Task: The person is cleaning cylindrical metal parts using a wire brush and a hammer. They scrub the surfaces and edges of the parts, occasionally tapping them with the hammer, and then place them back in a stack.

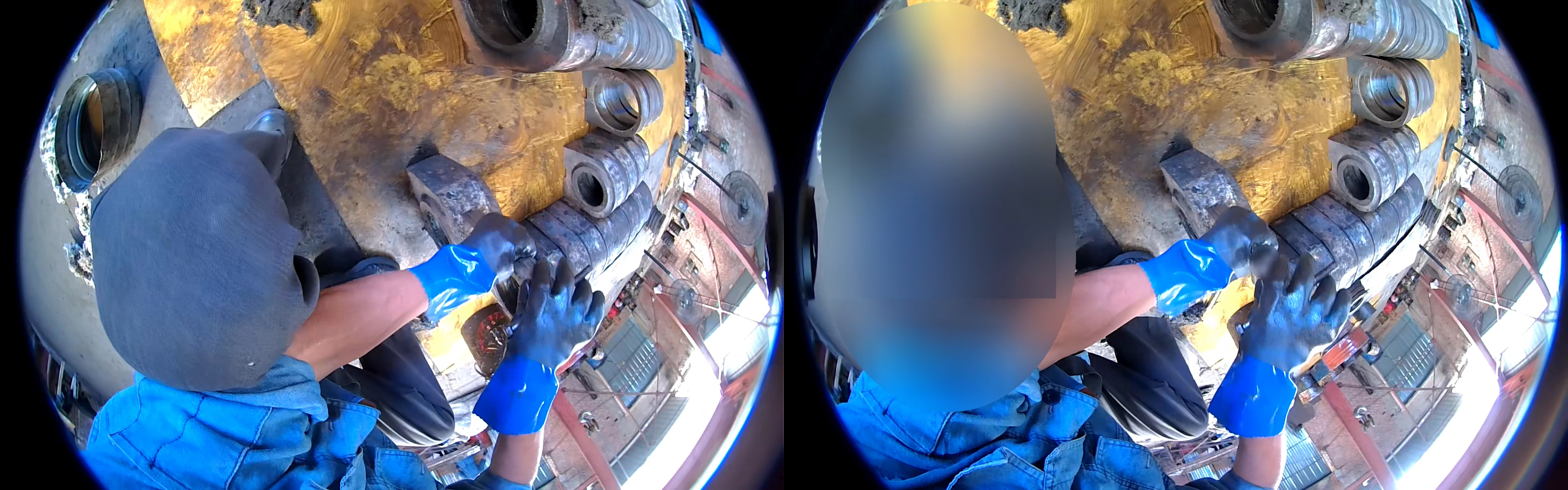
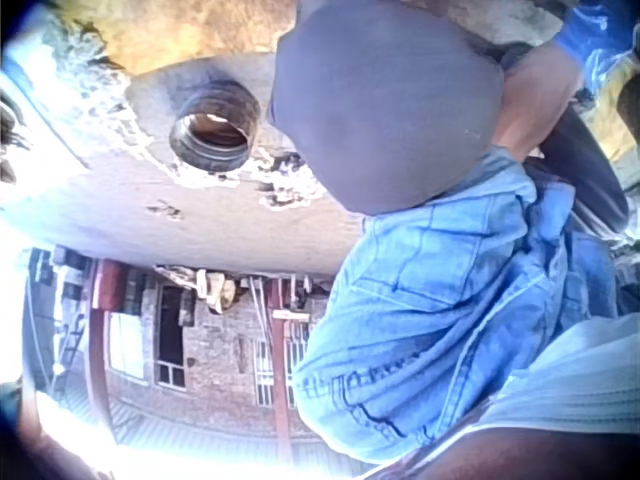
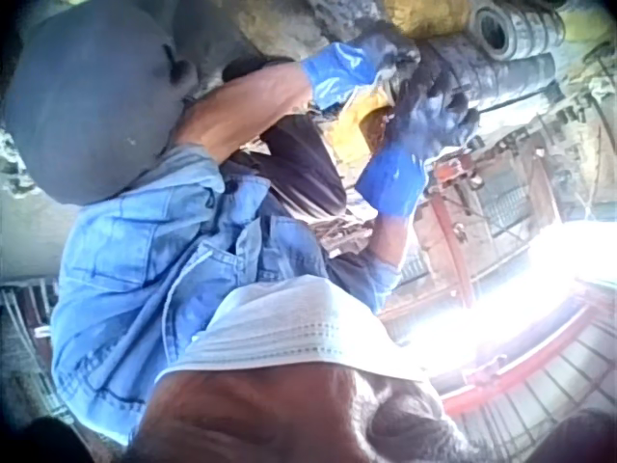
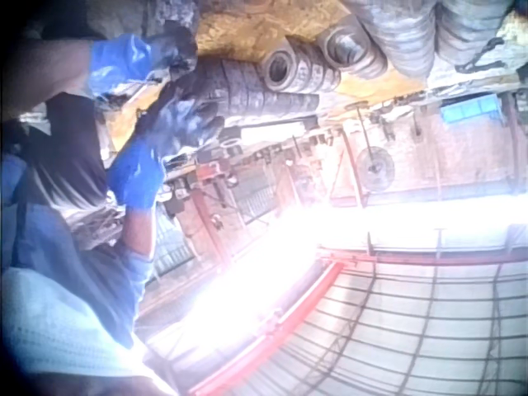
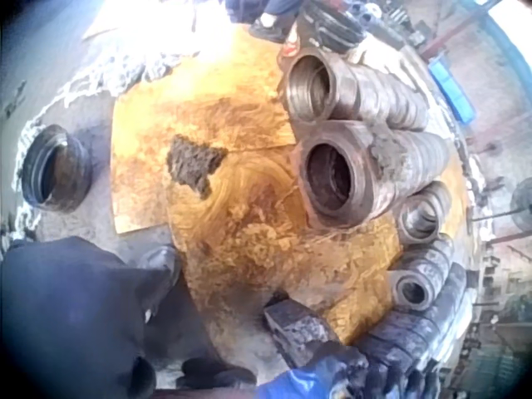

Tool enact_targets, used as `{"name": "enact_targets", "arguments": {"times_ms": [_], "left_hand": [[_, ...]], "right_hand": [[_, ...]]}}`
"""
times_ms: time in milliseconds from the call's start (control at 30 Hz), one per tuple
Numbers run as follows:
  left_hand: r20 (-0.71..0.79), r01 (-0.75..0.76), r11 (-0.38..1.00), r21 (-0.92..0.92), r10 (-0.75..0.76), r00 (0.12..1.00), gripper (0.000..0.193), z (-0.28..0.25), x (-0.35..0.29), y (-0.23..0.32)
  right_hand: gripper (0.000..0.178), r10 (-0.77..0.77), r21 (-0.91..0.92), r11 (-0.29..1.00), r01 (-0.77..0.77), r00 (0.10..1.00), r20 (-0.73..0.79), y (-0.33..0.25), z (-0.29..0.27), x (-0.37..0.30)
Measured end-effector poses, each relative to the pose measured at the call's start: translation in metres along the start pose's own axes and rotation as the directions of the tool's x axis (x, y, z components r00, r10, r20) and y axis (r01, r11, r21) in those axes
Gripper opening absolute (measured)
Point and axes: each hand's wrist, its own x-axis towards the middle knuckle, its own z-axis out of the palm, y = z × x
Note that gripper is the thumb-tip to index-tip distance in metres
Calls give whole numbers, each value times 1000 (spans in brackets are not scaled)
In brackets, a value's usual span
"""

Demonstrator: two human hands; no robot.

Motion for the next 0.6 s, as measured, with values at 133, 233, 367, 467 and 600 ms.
{"name": "enact_targets", "arguments": {"times_ms": [133,233,367,467,600], "left_hand": [[11,86,984,157,-88,996,14,-10,8,-1],[40,205,969,138,-212,976,14,-23,7,-4],[-6,336,910,-243,-348,938,10,7,-8,-27],[-47,174,984,-36,-175,983,14,6,-7,-41],[648,340,758,-557,142,748,18,-41,35,-200]], "right_hand": [[41,-86,13,996,87,996,-24,-3,4,16],[38,-24,37,999,21,997,80,-27,17,25],[47,16,64,997,-40,943,331,-26,-8,45],[53,42,125,986,-106,900,433,-29,-13,68],[53,-151,124,984,131,973,175,-63,-35,91]]}}
